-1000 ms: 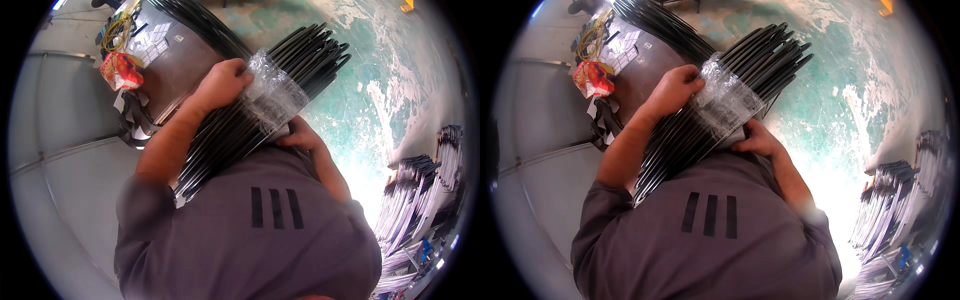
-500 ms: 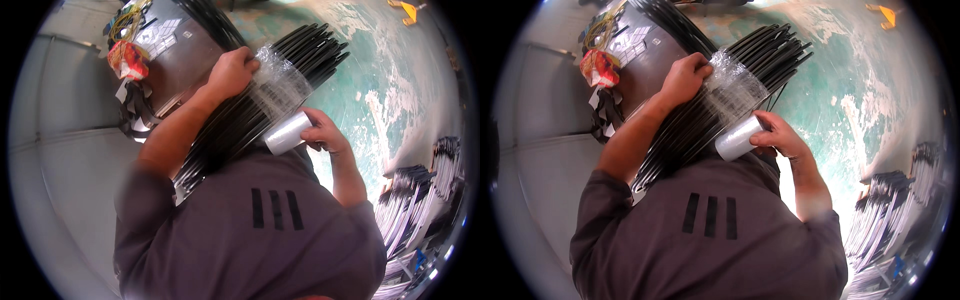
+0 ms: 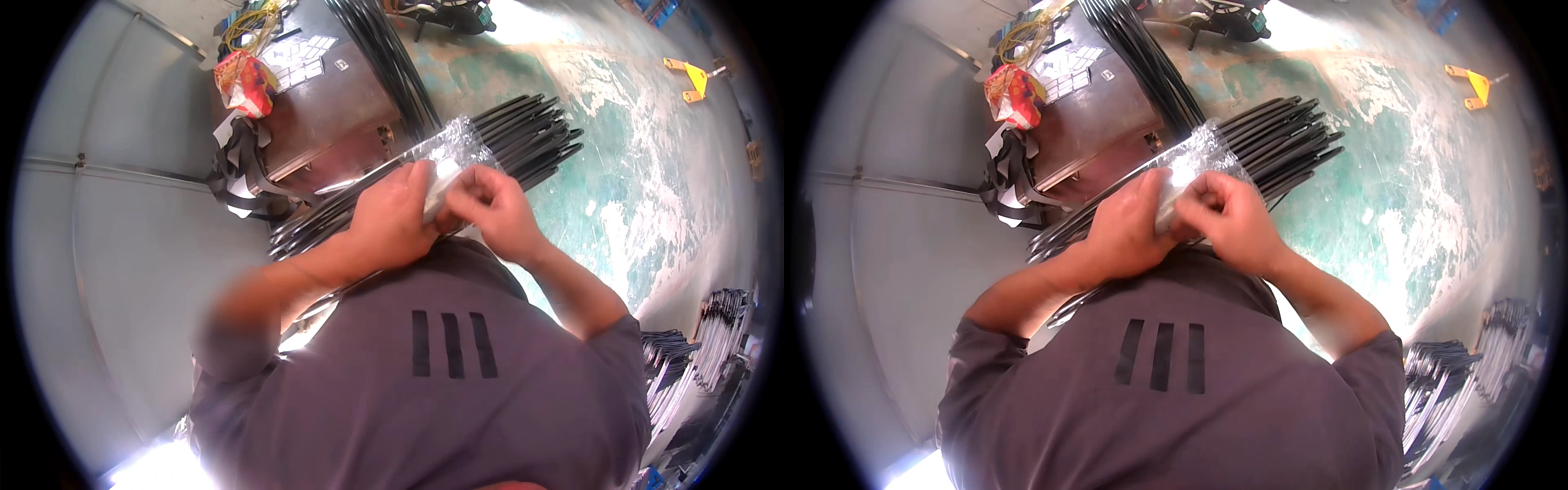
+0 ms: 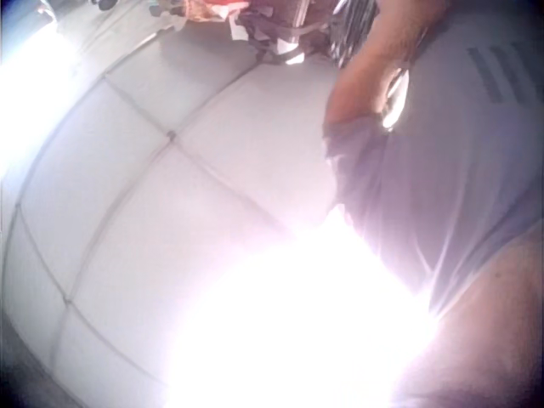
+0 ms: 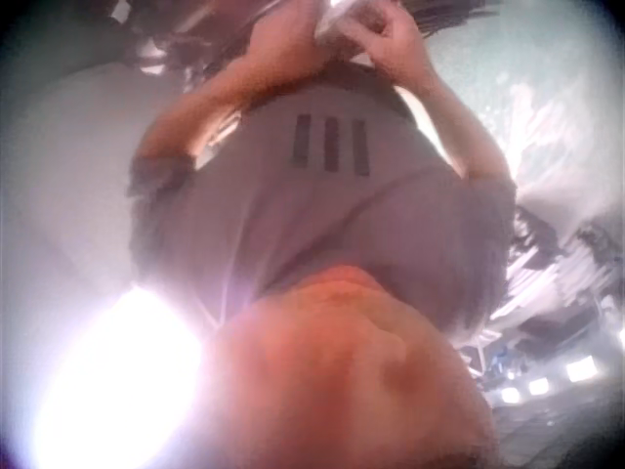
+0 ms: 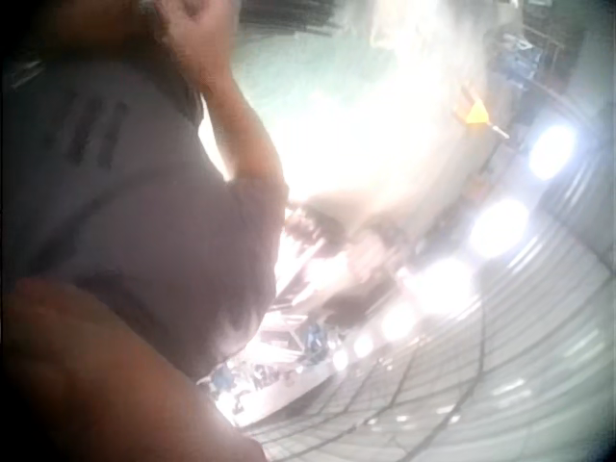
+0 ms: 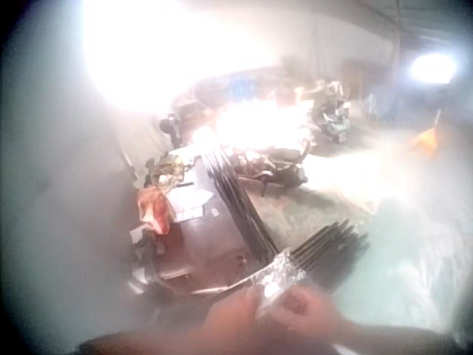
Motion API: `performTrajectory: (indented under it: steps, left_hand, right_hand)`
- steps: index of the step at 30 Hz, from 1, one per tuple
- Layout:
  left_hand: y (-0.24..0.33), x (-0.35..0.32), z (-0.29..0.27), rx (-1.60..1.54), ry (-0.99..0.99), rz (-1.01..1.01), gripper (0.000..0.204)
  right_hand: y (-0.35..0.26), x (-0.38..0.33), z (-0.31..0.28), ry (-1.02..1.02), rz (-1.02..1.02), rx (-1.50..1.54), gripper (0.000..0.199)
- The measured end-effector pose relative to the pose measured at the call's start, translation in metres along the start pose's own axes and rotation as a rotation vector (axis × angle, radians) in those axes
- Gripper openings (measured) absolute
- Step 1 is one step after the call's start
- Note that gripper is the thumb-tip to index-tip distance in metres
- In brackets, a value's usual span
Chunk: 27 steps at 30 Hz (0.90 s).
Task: The person wraps a bundle of black metal rods with clear plastic wrap. They hold the bundle in one hand and rotate the plastic roll with the other to secure the rods together. The person adjusts the bundle and continues wrapping until the bundle is fully covered.
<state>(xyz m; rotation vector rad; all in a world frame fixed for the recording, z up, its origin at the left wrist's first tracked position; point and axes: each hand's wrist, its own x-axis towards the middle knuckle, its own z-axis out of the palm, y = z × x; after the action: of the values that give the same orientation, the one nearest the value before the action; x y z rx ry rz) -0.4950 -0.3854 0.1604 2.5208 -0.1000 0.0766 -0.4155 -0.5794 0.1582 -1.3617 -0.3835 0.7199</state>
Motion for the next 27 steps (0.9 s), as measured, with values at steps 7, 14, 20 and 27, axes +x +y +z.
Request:
performTrajectory:
  steps: [7, 14, 20, 27]
  left_hand:
    - [-0.020, 0.024, -0.035, -0.342, -0.101, -0.059, 0.059]
    - [-0.046, 0.037, -0.102, -0.027, 0.102, -0.190, 0.033]
    - [-0.055, 0.055, -0.121, -0.149, 0.309, -0.155, 0.026]
    - [-0.032, 0.028, -0.112, -0.406, 0.934, -0.361, 0.014]
  right_hand:
    - [-0.028, 0.063, -0.013, -0.332, -0.613, -0.854, 0.056]
    - [-0.045, 0.121, -0.003, -0.670, -0.592, -1.118, 0.057]
    - [-0.037, 0.135, 0.004, -0.741, -0.750, -1.239, 0.078]
    - [-0.041, 0.209, 0.027, -0.939, -0.270, -1.076, 0.072]
